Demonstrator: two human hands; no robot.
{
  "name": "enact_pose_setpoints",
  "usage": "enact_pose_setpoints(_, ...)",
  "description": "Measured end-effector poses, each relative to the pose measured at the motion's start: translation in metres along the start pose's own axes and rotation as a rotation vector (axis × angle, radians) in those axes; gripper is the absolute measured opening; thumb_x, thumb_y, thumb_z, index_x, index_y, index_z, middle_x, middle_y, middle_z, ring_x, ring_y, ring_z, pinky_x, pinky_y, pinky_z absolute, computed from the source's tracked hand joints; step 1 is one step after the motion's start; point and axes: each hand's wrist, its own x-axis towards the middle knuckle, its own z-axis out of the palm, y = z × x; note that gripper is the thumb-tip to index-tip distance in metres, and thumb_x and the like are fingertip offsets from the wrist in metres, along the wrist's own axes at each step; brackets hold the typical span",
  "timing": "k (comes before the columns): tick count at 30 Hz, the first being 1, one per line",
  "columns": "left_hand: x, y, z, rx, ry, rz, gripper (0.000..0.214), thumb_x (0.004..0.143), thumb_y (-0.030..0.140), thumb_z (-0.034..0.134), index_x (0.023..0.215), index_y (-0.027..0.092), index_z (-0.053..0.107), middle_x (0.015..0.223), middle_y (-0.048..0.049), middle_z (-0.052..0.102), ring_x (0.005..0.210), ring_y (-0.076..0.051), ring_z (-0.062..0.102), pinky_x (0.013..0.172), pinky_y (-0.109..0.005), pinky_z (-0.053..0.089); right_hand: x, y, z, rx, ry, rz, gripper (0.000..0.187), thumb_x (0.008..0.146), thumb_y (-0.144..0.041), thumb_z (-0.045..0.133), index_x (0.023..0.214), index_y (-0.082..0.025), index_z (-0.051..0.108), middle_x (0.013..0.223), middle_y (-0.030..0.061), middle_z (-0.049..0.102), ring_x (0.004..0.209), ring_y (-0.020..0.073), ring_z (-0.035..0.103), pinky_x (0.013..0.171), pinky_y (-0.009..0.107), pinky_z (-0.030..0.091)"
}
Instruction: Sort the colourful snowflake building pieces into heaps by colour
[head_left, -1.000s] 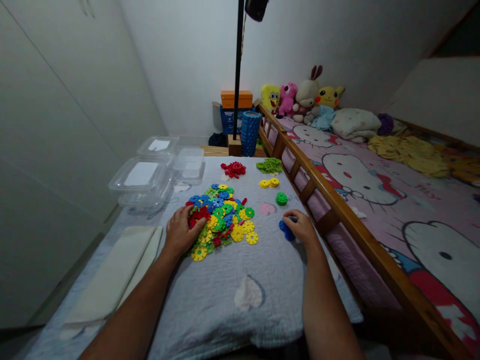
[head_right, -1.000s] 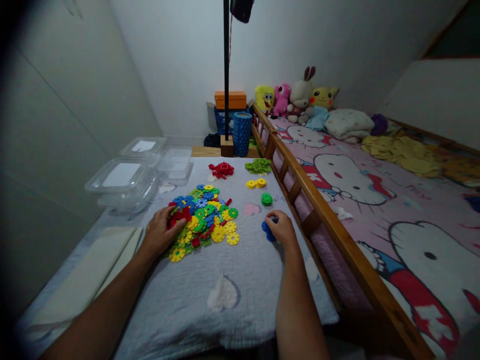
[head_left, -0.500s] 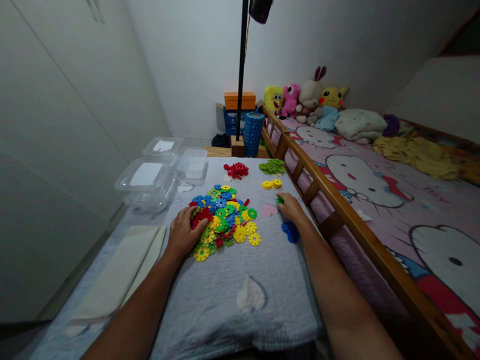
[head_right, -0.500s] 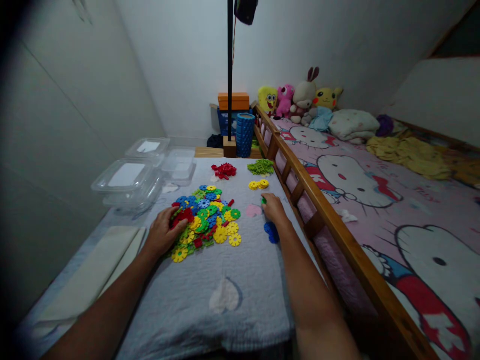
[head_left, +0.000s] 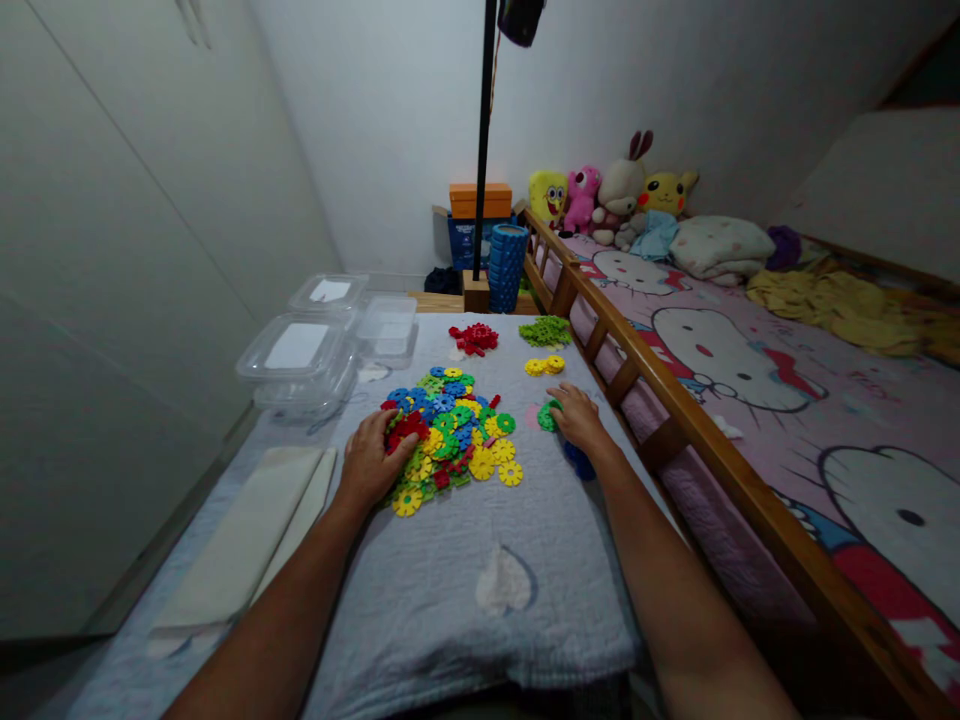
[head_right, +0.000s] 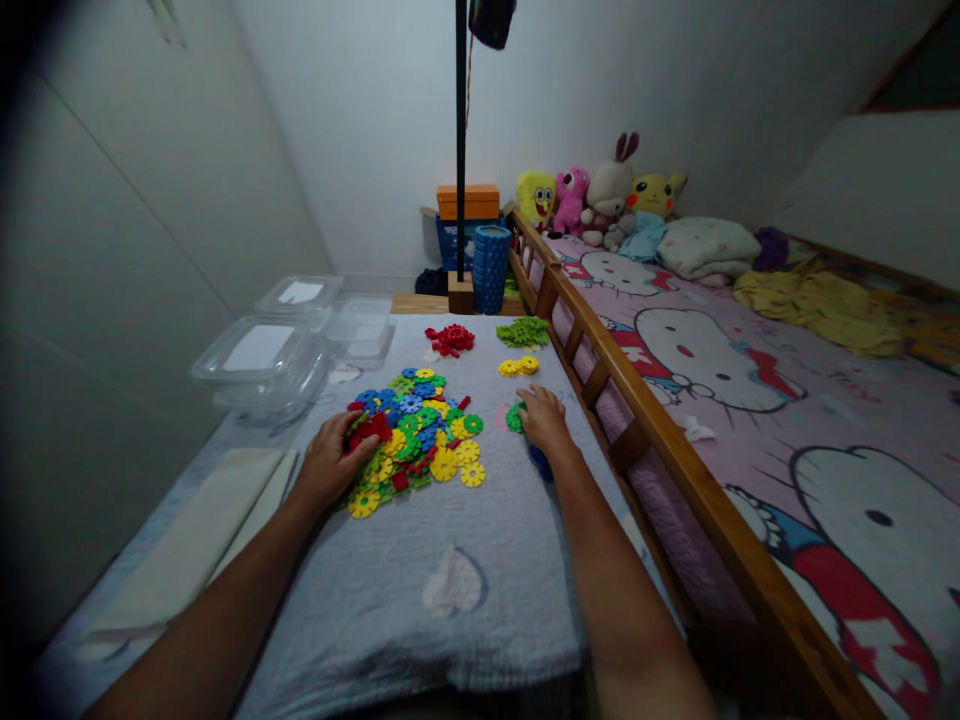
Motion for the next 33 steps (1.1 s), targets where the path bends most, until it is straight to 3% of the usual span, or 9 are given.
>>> enact_pose_setpoints(3, 0.000, 0.001, -0.001, 0.005, -0.016, -0.007, 0.058, 0.085, 0.058, 0.051, 0.128, 0.019, 0.055, 0.129, -0.0138, 0.060, 0.121, -0.031, 0.057, 0.104, -0.048, 0.045, 0.006, -0.002, 0.004, -0.011, -0.049, -0.057, 0.040, 0.094, -0.024, 0.050, 0.131, -0.021, 0.065, 0.145, 0.0132, 0.053, 0.133, 0.0254, 0.048, 0.110, 0.038, 0.036)
enact_pose_setpoints(8, -0.001, 0.002, -0.002, 0.009, -0.018, -0.003, 0.060, 0.086, 0.059, 0.050, 0.128, 0.017, 0.056, 0.128, -0.0149, 0.061, 0.119, -0.031, 0.058, 0.103, -0.048, 0.045, 0.016, -0.005, 0.006, 0.016, 0.007, -0.079, 0.037, 0.094, -0.019, 0.047, 0.123, -0.014, 0.069, 0.136, 0.0164, 0.058, 0.133, 0.0228, 0.048, 0.112, 0.033, 0.034)
enact_pose_setpoints(13, -0.001, 0.001, -0.002, 0.015, -0.017, -0.004, 0.060, 0.085, 0.060, 0.050, 0.127, 0.018, 0.057, 0.128, -0.0138, 0.062, 0.119, -0.031, 0.058, 0.103, -0.046, 0.046, 0.007, 0.000, -0.006, 0.014, 0.087, 0.001, 0.045, 0.091, -0.028, 0.056, 0.135, -0.018, 0.061, 0.140, 0.0156, 0.054, 0.128, 0.0285, 0.049, 0.109, 0.040, 0.037)
enact_pose_setpoints(17, 0.000, 0.001, -0.001, 0.011, -0.025, 0.003, 0.061, 0.086, 0.060, 0.050, 0.129, 0.017, 0.056, 0.130, -0.0147, 0.061, 0.121, -0.031, 0.058, 0.103, -0.048, 0.045, -0.005, -0.005, -0.011, -0.070, 0.008, 0.020, 0.056, 0.083, -0.034, 0.068, 0.137, -0.025, 0.059, 0.143, 0.0144, 0.051, 0.123, 0.0338, 0.048, 0.100, 0.044, 0.041)
enact_pose_setpoints(21, 0.000, 0.002, -0.002, 0.002, -0.023, 0.000, 0.060, 0.086, 0.060, 0.050, 0.129, 0.018, 0.056, 0.130, -0.0146, 0.062, 0.121, -0.032, 0.057, 0.104, -0.049, 0.044, -0.003, -0.015, -0.007, -0.082, -0.019, 0.022, 0.048, 0.084, -0.031, 0.065, 0.132, -0.025, 0.063, 0.136, 0.0139, 0.054, 0.119, 0.0322, 0.049, 0.097, 0.041, 0.041)
enact_pose_setpoints(25, -0.001, 0.002, -0.002, -0.007, -0.023, -0.006, 0.059, 0.085, 0.060, 0.051, 0.128, 0.019, 0.056, 0.130, -0.0138, 0.061, 0.121, -0.031, 0.058, 0.104, -0.048, 0.045, -0.002, -0.001, -0.013, -0.014, 0.082, 0.054, 0.048, 0.084, -0.031, 0.064, 0.131, -0.023, 0.063, 0.137, 0.0138, 0.054, 0.120, 0.0317, 0.049, 0.099, 0.042, 0.041)
enact_pose_setpoints(29, 0.000, 0.002, -0.002, -0.005, -0.028, -0.003, 0.060, 0.086, 0.060, 0.050, 0.128, 0.017, 0.056, 0.130, -0.0147, 0.062, 0.120, -0.032, 0.058, 0.104, -0.048, 0.045, -0.025, 0.029, -0.025, 0.046, 0.163, 0.071, 0.046, 0.087, -0.033, 0.059, 0.130, -0.018, 0.063, 0.132, 0.0147, 0.057, 0.121, 0.0296, 0.052, 0.103, 0.041, 0.039)
enact_pose_setpoints(33, 0.001, 0.001, -0.002, 0.007, -0.034, 0.001, 0.062, 0.086, 0.061, 0.049, 0.129, 0.017, 0.056, 0.129, -0.0152, 0.062, 0.119, -0.032, 0.058, 0.105, -0.050, 0.043, -0.066, 0.034, -0.020, 0.056, 0.060, 0.059, 0.047, 0.086, -0.041, 0.062, 0.129, -0.021, 0.064, 0.129, 0.0131, 0.060, 0.121, 0.0297, 0.053, 0.101, 0.041, 0.040)
